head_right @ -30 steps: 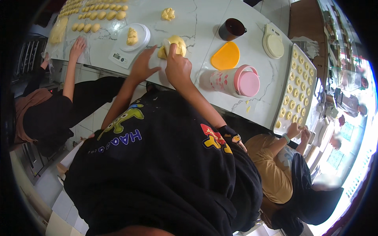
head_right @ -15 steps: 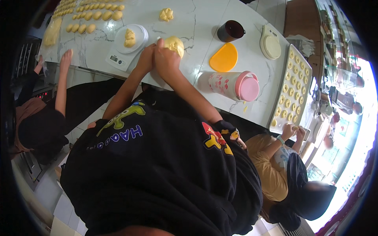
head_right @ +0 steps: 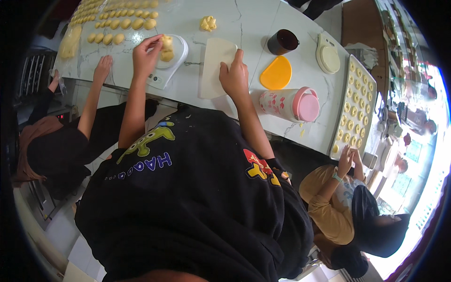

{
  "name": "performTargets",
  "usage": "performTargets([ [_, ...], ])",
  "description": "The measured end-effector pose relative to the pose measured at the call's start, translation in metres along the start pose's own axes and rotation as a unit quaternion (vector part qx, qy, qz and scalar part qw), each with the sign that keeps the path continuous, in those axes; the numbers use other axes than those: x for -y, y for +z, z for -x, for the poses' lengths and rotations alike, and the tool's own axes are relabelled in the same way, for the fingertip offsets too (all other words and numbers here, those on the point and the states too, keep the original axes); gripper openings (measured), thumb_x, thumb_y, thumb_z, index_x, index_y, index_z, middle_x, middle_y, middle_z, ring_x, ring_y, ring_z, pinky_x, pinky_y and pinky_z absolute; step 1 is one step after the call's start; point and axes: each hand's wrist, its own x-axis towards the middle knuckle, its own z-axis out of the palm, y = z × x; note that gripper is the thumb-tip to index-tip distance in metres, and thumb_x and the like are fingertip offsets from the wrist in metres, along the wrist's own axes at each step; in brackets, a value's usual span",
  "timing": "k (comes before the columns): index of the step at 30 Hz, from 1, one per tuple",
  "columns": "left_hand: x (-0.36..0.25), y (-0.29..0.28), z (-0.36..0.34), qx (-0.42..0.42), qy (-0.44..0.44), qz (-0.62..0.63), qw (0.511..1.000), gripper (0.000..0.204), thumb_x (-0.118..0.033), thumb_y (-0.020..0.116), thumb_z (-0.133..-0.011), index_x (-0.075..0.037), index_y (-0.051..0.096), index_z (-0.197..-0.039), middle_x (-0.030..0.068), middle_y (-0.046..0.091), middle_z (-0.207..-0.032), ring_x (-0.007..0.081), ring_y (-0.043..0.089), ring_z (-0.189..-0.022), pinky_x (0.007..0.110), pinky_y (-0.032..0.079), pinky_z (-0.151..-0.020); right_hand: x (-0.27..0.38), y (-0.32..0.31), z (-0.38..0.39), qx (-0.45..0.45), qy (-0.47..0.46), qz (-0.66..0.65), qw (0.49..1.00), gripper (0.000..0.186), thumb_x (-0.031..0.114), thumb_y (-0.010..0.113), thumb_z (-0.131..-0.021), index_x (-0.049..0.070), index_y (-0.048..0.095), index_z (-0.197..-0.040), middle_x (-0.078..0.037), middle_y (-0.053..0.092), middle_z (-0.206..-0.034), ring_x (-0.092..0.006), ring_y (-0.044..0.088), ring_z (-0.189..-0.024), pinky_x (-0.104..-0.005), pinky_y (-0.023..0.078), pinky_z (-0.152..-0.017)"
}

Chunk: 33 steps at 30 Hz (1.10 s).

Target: Measuring, weighing, and shaping dough balls on a scale and tabletop.

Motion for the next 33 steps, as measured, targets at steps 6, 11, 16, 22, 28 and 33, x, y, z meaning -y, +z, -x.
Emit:
performTargets([
  [6,0.009,-0.007,-0.014,0.082,-0.115,-0.372,0.917,0.042,-0.033,0.075,-0.071,-0.002,0.064,-0.097,0.0083,0.064,-0.075,0.0216,0.064,-0.07,0.031,0.049,-0.064,0.008,-0.009,0.003,-0.031,0.038,0.005,0.999,0.038,0.004,0.056,-0.078,-0.002,0.032,-0.107,-0.031,0.059,-0.082,-0.0498,0.057,-0.078,-0.0509,0.046,-0.068],
  [11,0.006,0.001,-0.019,-0.01,-0.065,-0.313,0.947,0.05,-0.026,0.072,-0.076,-0.005,0.048,-0.114,0.0084,0.059,-0.09,0.0178,0.059,-0.073,0.031,0.047,-0.066,0.002,-0.014,0.013,-0.062,0.024,0.013,0.998,0.039,0.004,0.057,-0.077,-0.002,0.033,-0.107,-0.031,0.059,-0.081,-0.0495,0.057,-0.078,-0.0509,0.046,-0.068],
  [16,-0.015,0.012,-0.008,-0.072,0.04,-0.114,0.99,0.039,-0.017,0.066,-0.081,-0.005,0.048,-0.113,0.0065,0.057,-0.098,0.0134,0.054,-0.074,0.027,0.045,-0.066,-0.005,-0.026,0.019,-0.092,0.024,0.009,0.995,0.035,0.003,0.057,-0.078,-0.003,0.035,-0.105,-0.031,0.059,-0.083,-0.0496,0.057,-0.079,-0.0504,0.046,-0.069],
  [22,-0.007,-0.018,-0.026,-0.169,0.069,0.04,0.982,0.031,-0.015,0.062,-0.084,-0.003,0.05,-0.11,0.0054,0.058,-0.094,0.0121,0.056,-0.078,0.024,0.047,-0.066,0.0,-0.041,0.023,-0.105,0.029,0.026,0.994,0.036,0.004,0.057,-0.079,-0.004,0.036,-0.107,-0.029,0.059,-0.087,-0.049,0.056,-0.083,-0.0499,0.044,-0.072],
  [28,-0.011,-0.055,-0.018,-0.277,0.108,0.046,0.954,0.025,-0.007,0.059,-0.084,-0.002,0.051,-0.107,0.006,0.058,-0.09,0.0128,0.057,-0.078,0.024,0.048,-0.068,-0.007,-0.048,0.024,-0.107,0.023,0.06,0.992,0.036,0.006,0.058,-0.079,-0.004,0.036,-0.107,-0.028,0.057,-0.09,-0.0487,0.055,-0.084,-0.0503,0.042,-0.074],
  [33,-0.008,0.033,0.035,-0.086,0.07,-0.018,0.994,0.026,-0.005,0.06,-0.082,-0.006,0.056,-0.107,0.0017,0.059,-0.092,0.0074,0.053,-0.074,0.022,0.044,-0.067,-0.012,-0.046,0.02,-0.049,0.029,0.039,0.998,0.037,0.006,0.057,-0.079,-0.004,0.036,-0.108,-0.029,0.058,-0.089,-0.0492,0.055,-0.084,-0.0507,0.043,-0.073],
])
